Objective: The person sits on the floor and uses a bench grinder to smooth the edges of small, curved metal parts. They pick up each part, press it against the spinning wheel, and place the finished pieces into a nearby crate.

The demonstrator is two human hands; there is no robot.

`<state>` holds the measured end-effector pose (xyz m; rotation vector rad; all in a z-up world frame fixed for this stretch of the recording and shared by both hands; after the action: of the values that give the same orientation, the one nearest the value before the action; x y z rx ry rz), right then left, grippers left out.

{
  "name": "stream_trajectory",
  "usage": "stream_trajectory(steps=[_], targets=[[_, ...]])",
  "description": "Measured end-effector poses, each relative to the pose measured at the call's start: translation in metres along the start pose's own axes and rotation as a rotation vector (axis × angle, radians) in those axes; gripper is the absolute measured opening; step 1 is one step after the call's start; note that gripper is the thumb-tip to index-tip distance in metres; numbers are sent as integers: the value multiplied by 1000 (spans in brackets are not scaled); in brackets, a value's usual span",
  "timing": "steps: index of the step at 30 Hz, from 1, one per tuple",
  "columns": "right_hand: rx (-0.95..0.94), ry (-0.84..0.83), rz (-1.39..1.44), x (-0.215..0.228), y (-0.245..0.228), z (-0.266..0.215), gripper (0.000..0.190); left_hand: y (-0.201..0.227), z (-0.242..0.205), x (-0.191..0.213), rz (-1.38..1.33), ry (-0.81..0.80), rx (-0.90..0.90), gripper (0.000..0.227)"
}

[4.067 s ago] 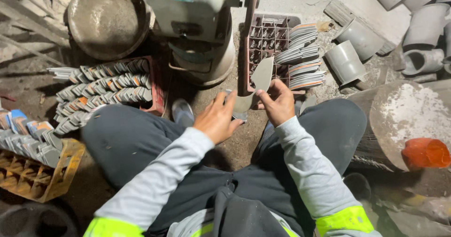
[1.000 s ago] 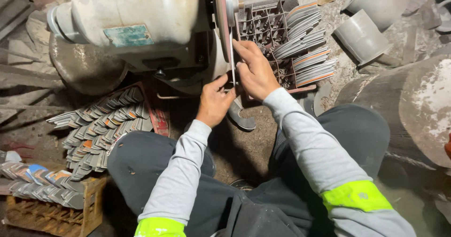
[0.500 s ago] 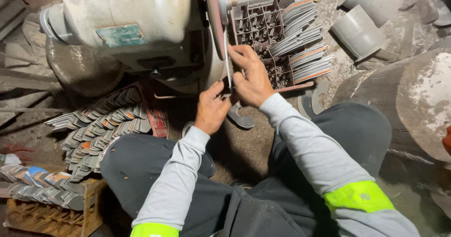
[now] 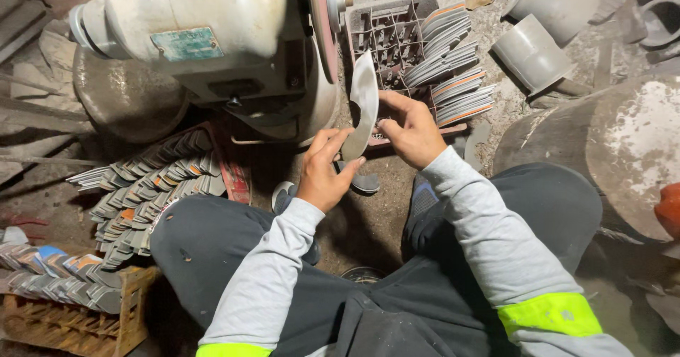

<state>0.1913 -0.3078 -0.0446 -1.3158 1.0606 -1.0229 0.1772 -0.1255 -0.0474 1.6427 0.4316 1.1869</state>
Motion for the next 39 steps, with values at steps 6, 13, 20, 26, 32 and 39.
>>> stream_trajectory(steps=[6, 13, 20, 26, 32, 39], targets=[[231, 41, -463, -13, -8, 32, 56, -47, 28, -12, -564, -56, 23, 47], [184, 94, -481, -6, 7, 78, 63, -75, 63, -8, -826, -73, 67, 48], [158, 123, -528, -6, 8, 86, 65, -79, 71, -2, -742, -8, 7, 49], [162, 53, -541, -5, -1, 68, 64, -74, 62, -9, -741, -97, 113, 55], [108, 61, -392, -2, 0, 47, 58, -61, 48, -6, -328, -49, 218, 61], [199, 84, -440, -15, -6, 57, 63, -66, 59, -8, -775, -118, 30, 51]])
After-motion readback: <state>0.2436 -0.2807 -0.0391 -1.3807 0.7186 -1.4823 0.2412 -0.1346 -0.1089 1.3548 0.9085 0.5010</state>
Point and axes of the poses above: each hand's wrist, its own z-axis towards the middle knuckle, its own x-axis out of the back of the hand, y = z × x, the point moved 6 cm from there along z, towards the middle knuckle, and after that the axes turned 9 degrees about -y, right-handed, at the moved point
